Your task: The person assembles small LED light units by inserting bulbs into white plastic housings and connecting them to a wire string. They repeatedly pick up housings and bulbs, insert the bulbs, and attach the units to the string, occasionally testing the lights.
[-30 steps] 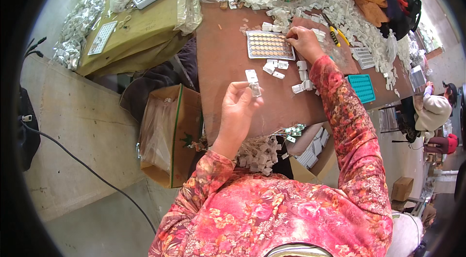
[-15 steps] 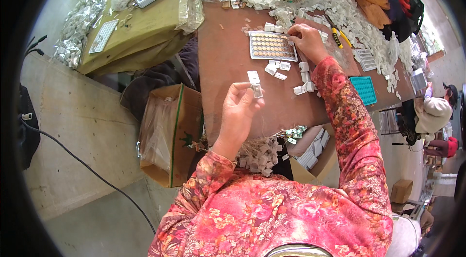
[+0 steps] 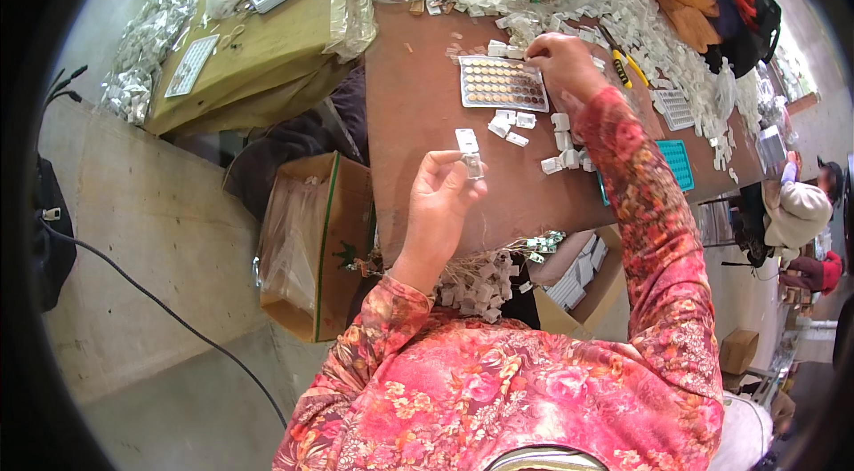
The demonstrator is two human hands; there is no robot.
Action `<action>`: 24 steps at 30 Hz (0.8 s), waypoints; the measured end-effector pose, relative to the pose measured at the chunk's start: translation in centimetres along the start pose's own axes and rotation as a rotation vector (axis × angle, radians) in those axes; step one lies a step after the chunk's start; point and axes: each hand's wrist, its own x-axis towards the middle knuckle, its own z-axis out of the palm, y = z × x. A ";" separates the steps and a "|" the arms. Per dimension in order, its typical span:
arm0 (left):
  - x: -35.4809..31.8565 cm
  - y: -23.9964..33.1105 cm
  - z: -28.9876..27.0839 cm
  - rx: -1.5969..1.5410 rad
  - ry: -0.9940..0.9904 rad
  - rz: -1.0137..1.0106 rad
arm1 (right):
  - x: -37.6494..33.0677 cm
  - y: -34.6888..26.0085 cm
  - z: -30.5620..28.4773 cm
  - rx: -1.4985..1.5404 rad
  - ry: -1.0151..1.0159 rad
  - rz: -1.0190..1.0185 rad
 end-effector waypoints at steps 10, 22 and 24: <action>-0.1 -0.2 -0.3 0.044 -0.020 0.009 | -10.2 -13.0 -2.4 0.531 -0.060 -0.064; -0.1 -0.2 0.0 0.092 -0.009 0.044 | -11.4 -13.9 -0.3 0.232 0.030 -0.269; -0.1 -0.1 0.2 0.089 0.005 0.041 | -11.3 -13.8 -0.5 0.240 0.035 -0.283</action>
